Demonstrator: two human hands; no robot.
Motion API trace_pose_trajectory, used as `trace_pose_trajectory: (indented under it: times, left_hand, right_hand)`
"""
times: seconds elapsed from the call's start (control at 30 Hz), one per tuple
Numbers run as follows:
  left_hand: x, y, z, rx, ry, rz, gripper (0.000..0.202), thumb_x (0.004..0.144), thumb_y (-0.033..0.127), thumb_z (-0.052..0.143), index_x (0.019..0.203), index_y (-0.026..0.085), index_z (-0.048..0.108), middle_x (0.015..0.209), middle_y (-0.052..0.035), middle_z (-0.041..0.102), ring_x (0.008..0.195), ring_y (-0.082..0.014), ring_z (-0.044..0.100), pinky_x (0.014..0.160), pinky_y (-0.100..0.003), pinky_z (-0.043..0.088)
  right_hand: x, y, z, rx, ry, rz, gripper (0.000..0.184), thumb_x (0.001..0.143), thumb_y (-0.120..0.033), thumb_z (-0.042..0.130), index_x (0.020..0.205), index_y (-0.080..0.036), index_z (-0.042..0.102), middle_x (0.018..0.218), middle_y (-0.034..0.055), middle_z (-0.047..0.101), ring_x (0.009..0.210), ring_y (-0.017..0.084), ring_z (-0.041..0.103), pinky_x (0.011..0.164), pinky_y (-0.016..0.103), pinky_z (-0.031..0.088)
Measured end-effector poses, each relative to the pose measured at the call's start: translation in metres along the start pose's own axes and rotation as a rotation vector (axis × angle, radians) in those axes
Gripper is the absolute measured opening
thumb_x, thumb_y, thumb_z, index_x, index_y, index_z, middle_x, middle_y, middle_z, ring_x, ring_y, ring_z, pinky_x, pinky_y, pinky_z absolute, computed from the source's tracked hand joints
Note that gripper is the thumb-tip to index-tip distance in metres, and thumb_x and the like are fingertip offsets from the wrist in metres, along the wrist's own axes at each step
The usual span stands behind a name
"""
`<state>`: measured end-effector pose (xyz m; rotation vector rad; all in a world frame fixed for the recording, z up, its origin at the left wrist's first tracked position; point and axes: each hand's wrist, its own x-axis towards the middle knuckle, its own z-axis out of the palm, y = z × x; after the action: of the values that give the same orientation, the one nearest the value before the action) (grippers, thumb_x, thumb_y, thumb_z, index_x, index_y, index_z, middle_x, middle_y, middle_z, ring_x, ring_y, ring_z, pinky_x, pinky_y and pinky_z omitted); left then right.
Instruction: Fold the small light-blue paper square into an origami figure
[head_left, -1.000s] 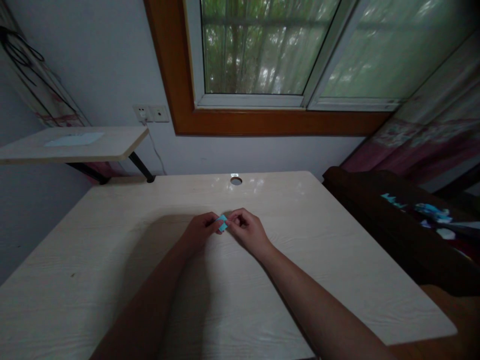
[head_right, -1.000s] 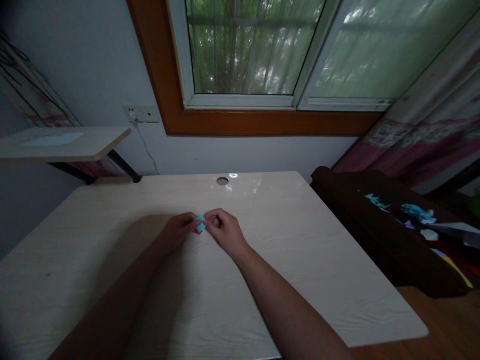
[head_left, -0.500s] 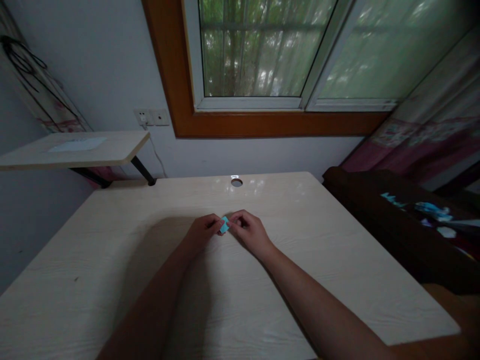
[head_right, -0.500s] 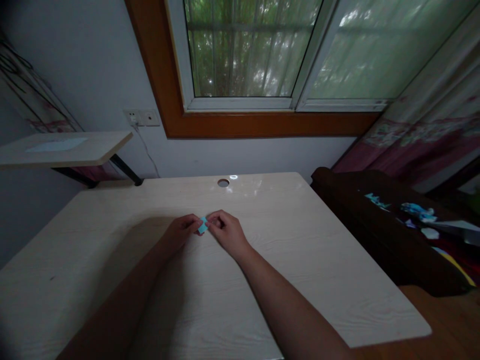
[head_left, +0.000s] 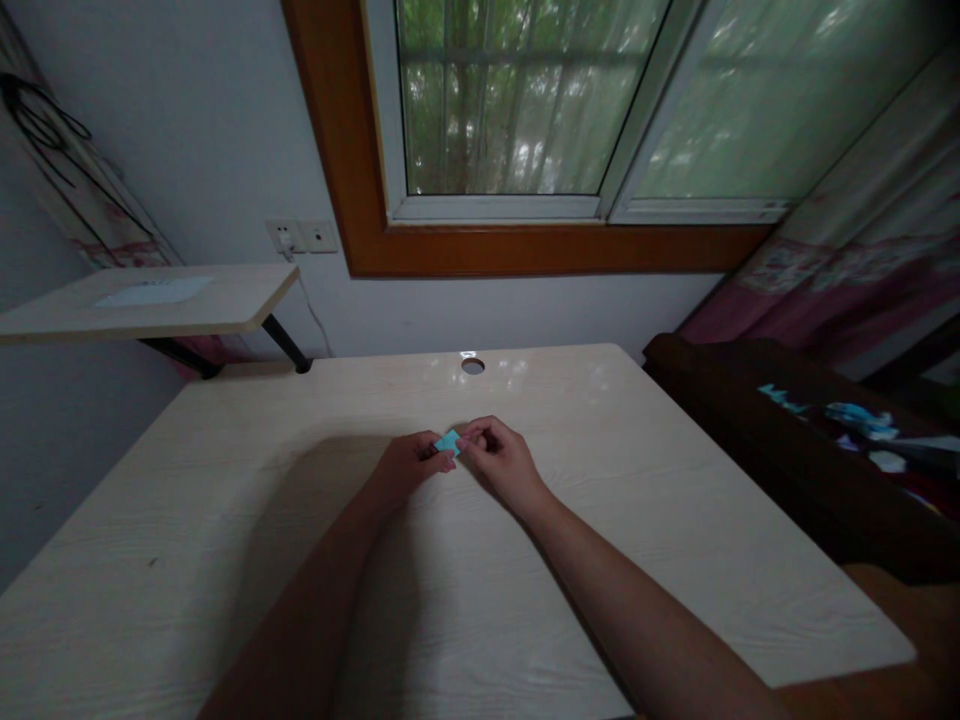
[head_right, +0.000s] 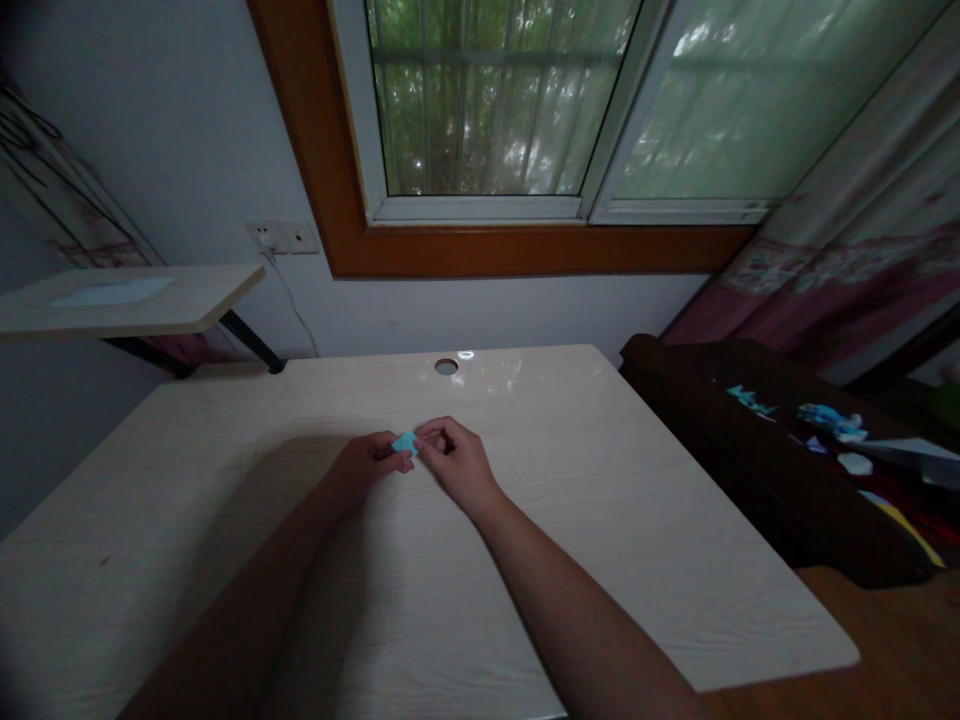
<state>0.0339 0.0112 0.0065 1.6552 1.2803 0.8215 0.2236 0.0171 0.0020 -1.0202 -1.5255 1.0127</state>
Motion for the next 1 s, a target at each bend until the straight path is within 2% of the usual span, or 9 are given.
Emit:
trace_pose_trajectory:
  times: [0.17, 0.23, 0.37, 0.43, 0.53, 0.67, 0.77, 1.0]
  left_hand:
    - [0.004, -0.008, 0.002, -0.155, 0.051, -0.014, 0.023, 0.08, 0.04, 0.064, 0.079, 0.017, 0.067, 0.076, -0.0038, 0.074, 0.073, -0.0181, 0.069, 0.071, -0.027, 0.051]
    - [0.005, -0.011, 0.002, -0.212, 0.081, -0.017, 0.024, 0.079, 0.041, 0.065, 0.077, 0.017, 0.064, 0.073, -0.0036, 0.073, 0.07, -0.0176, 0.069, 0.07, -0.028, 0.053]
    - [0.006, -0.011, 0.001, -0.148, 0.077, 0.035, 0.021, 0.082, 0.038, 0.062, 0.076, 0.018, 0.063, 0.071, -0.0022, 0.071, 0.067, -0.0155, 0.067, 0.068, -0.026, 0.052]
    - [0.004, -0.008, 0.0, -0.075, 0.051, 0.067, 0.019, 0.083, 0.035, 0.06, 0.076, 0.018, 0.064, 0.069, -0.0015, 0.07, 0.065, -0.0145, 0.066, 0.065, -0.024, 0.05]
    - [0.003, -0.006, -0.001, 0.01, 0.02, 0.112, 0.018, 0.084, 0.033, 0.059, 0.079, 0.018, 0.066, 0.069, -0.0008, 0.07, 0.064, -0.0134, 0.065, 0.064, -0.022, 0.047]
    - [0.002, -0.007, -0.002, 0.049, 0.035, 0.13, 0.018, 0.085, 0.034, 0.06, 0.085, 0.018, 0.07, 0.072, -0.001, 0.072, 0.067, -0.0133, 0.066, 0.065, -0.022, 0.047]
    - [0.0, -0.009, -0.001, 0.055, 0.039, 0.134, 0.02, 0.085, 0.035, 0.06, 0.084, 0.018, 0.07, 0.074, -0.0018, 0.072, 0.068, -0.0139, 0.066, 0.065, -0.022, 0.048]
    - [-0.004, -0.009, -0.001, 0.007, 0.082, 0.157, 0.017, 0.084, 0.03, 0.06, 0.086, 0.018, 0.071, 0.074, -0.002, 0.072, 0.069, -0.0135, 0.066, 0.066, -0.022, 0.048]
  right_hand:
    - [0.001, 0.003, 0.0, -0.006, -0.007, 0.013, 0.021, 0.08, -0.036, 0.07, 0.094, -0.02, 0.066, 0.072, -0.0013, 0.06, 0.057, 0.011, 0.043, 0.055, 0.025, 0.035]
    - [0.001, 0.004, 0.001, -0.002, -0.019, 0.007, 0.022, 0.081, -0.035, 0.07, 0.097, -0.02, 0.065, 0.076, -0.0004, 0.063, 0.058, 0.011, 0.044, 0.055, 0.025, 0.036]
    - [0.002, 0.003, 0.002, 0.057, -0.028, -0.009, 0.041, 0.08, -0.034, 0.071, 0.116, -0.023, 0.057, 0.083, 0.0, 0.065, 0.06, 0.012, 0.047, 0.058, 0.025, 0.039]
    - [0.002, 0.002, 0.002, 0.063, -0.059, -0.005, 0.044, 0.08, -0.035, 0.071, 0.12, -0.023, 0.056, 0.084, 0.0003, 0.065, 0.063, 0.012, 0.049, 0.06, 0.026, 0.04]
    - [0.002, 0.001, 0.001, 0.059, -0.094, 0.016, 0.036, 0.082, -0.036, 0.069, 0.114, -0.022, 0.061, 0.082, 0.0009, 0.065, 0.066, 0.013, 0.052, 0.063, 0.027, 0.042]
    - [0.001, 0.0, 0.0, 0.126, -0.041, 0.083, 0.034, 0.079, -0.037, 0.071, 0.107, -0.021, 0.064, 0.077, 0.0002, 0.064, 0.062, 0.013, 0.05, 0.059, 0.026, 0.04]
    - [0.001, 0.0, -0.001, 0.181, 0.01, 0.129, 0.034, 0.077, -0.037, 0.073, 0.105, -0.02, 0.065, 0.076, 0.0001, 0.064, 0.059, 0.012, 0.048, 0.056, 0.025, 0.039]
    - [0.0, -0.002, -0.001, 0.154, 0.021, 0.137, 0.032, 0.076, -0.035, 0.072, 0.102, -0.018, 0.066, 0.074, 0.0002, 0.064, 0.059, 0.012, 0.05, 0.057, 0.025, 0.039]
